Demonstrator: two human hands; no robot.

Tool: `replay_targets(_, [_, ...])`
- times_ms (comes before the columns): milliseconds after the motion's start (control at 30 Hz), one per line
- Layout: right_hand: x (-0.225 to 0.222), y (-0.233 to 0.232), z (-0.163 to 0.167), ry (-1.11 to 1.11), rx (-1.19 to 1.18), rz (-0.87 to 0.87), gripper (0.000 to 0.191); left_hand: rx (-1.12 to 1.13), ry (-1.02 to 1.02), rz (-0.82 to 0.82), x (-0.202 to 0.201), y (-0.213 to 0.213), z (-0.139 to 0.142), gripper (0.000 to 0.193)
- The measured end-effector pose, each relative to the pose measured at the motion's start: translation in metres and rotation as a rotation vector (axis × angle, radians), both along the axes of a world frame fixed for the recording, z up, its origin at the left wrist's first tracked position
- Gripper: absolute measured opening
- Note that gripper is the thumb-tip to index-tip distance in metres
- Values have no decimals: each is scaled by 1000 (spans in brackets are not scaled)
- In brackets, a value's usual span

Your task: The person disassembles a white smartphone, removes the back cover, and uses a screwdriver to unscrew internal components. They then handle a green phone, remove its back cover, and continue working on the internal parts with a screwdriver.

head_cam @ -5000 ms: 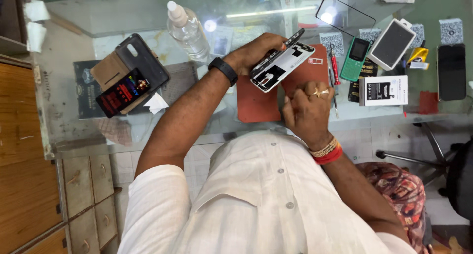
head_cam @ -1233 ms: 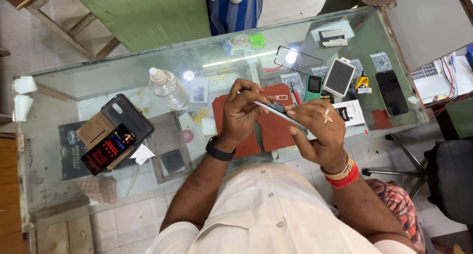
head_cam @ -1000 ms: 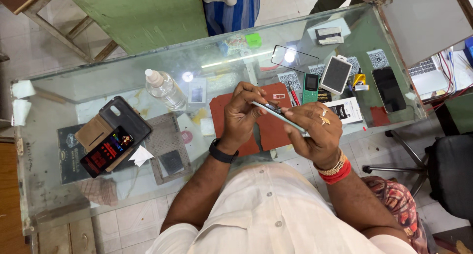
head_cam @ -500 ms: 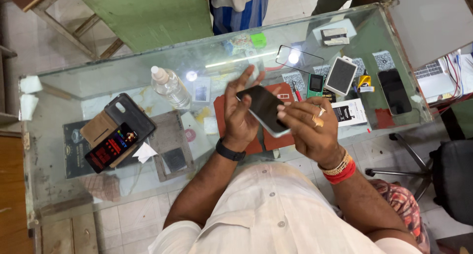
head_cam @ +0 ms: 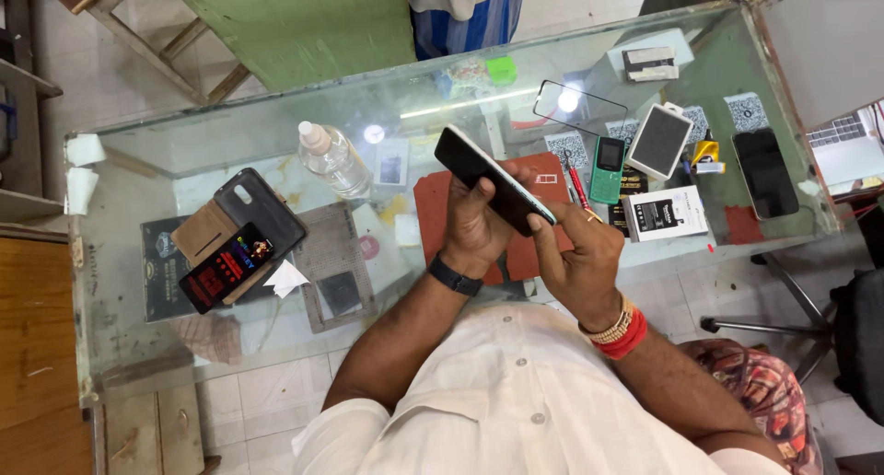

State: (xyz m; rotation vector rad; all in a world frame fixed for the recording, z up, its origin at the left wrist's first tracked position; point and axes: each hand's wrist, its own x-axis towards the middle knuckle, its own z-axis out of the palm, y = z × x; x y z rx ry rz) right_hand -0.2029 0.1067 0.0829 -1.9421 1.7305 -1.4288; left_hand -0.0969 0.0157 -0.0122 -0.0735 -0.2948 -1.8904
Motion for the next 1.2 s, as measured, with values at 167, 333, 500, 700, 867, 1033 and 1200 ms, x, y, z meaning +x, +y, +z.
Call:
replay_targets(167, [2,-6,7,58,-131,49,19,-149,115,-84,-3,0,12,35])
replay_targets(333, [7,-8,13,37,-149,82,20,-140,108,-63,-3,-1,18,34])
replay_targets(500, [11,-8,16,218,-257,34,10,-209,109,-117,0,-2,17,33])
replay_targets(700, [9,-14,22,160,-175,121,28,-255,50,-95,5,-6,15,29])
replay_targets(867, [12,-13,23,132,-214,110,15,-255,65,-88,14,-12,13,28])
replay_targets(1033, [12,-17,25,196,-218,108,18,-214,63,-90,11,-4,15,29])
replay_targets(1200, [11,-17,25,195,-193,102,15,-189,55,-106,13,0,16,27])
